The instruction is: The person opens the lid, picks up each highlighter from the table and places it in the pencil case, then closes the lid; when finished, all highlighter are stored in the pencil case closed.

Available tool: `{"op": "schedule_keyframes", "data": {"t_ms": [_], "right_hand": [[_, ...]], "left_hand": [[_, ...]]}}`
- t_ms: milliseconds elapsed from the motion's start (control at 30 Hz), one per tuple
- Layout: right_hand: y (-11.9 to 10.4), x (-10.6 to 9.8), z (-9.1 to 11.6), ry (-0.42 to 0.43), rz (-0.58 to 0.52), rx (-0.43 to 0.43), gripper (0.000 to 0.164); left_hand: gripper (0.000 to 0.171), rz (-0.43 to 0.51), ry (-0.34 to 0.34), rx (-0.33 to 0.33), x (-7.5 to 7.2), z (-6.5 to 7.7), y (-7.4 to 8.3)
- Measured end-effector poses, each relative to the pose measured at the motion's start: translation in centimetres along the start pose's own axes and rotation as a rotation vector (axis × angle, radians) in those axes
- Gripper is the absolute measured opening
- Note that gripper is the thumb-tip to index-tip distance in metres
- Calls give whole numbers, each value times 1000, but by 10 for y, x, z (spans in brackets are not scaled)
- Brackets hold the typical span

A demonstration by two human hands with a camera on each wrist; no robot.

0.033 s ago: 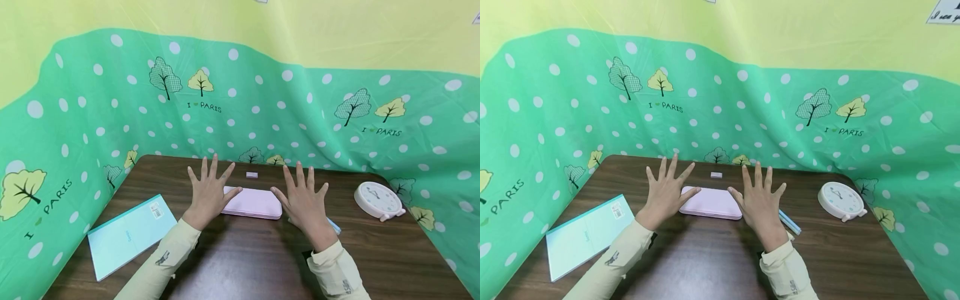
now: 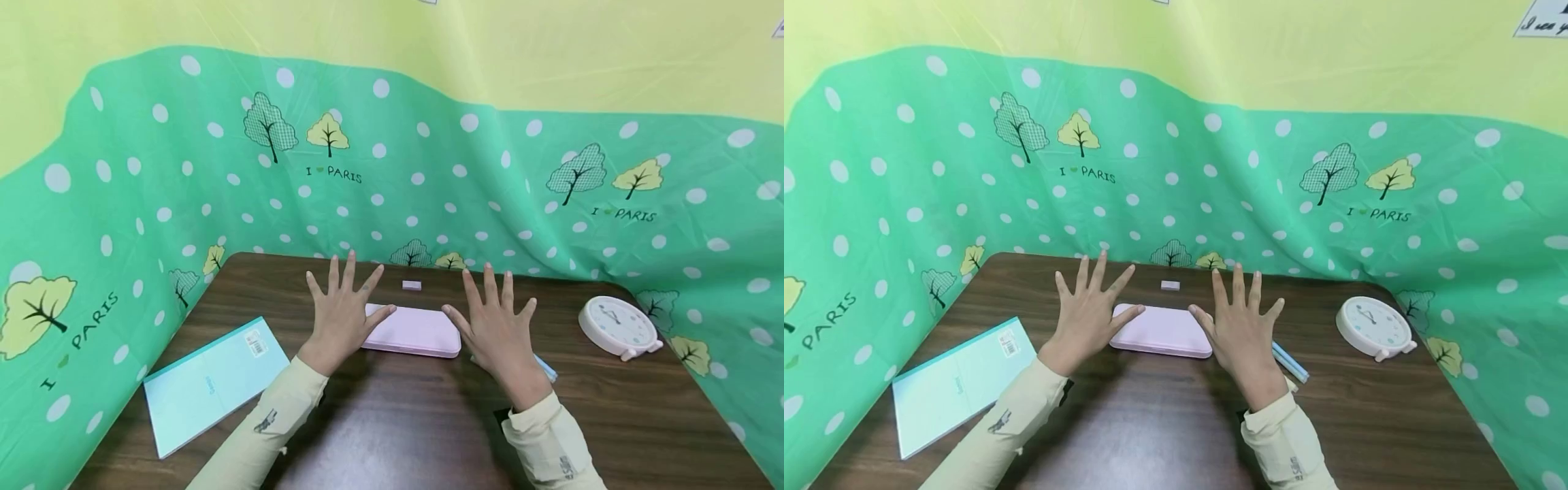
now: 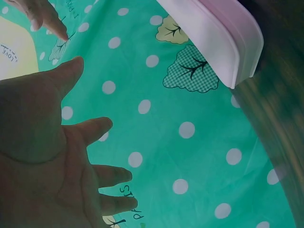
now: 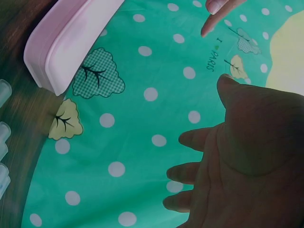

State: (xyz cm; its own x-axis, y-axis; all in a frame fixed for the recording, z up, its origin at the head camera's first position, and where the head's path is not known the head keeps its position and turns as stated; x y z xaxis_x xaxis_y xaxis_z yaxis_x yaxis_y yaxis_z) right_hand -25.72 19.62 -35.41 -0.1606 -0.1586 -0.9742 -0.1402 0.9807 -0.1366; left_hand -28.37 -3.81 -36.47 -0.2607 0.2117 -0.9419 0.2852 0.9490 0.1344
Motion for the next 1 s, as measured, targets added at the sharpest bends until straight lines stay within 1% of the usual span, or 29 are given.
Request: {"op": "schedule_keyframes", "data": {"t_ms": [133,200,433,533,600,667,800,867,933,1000], "right_hand": [[0,3,0,-8,0,-1,80],[1,5,1,-9,-1,1,80],[3,7,-1,-5,-7,-3,80],[2,8,-3,-14,-17,-12,80],[4,11,-4,-34,-36,-19,81],[9,15,-6,-70,-80,-36,82],[29,29,-13,-171,-235,-88,87],[40,37,-16,-212,-308,-113,91],[50,44,-18,-236,-355,-139,97],[55,52,-20,-256,-404,-167,105]], "left_hand": [[78,-1,-12,-6,1,0,-1],[79,-3,-28,-10,2,0,-2],[79,-10,-31,-11,2,-3,-4],[80,0,-64,-3,1,-2,-6],[81,22,-105,30,2,-1,-6],[88,61,-165,89,5,-1,-5],[111,162,-285,235,14,-3,-4],[119,230,-328,297,19,-5,-5],[122,308,-373,335,26,-6,-8],[121,375,-427,356,33,-6,-11]]}}
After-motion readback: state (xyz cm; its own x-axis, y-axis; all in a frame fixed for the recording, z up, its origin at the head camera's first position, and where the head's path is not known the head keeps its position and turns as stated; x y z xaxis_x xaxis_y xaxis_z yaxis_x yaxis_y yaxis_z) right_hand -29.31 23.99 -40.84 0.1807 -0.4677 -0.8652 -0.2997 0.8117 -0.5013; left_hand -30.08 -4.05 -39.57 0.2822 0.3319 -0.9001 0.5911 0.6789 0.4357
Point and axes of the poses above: each hand's wrist, its own z-axis away from the middle knuckle, its own x-axis out of the palm, y = z × x, the point moved 8 cm from there along -z, towards the middle knuckle
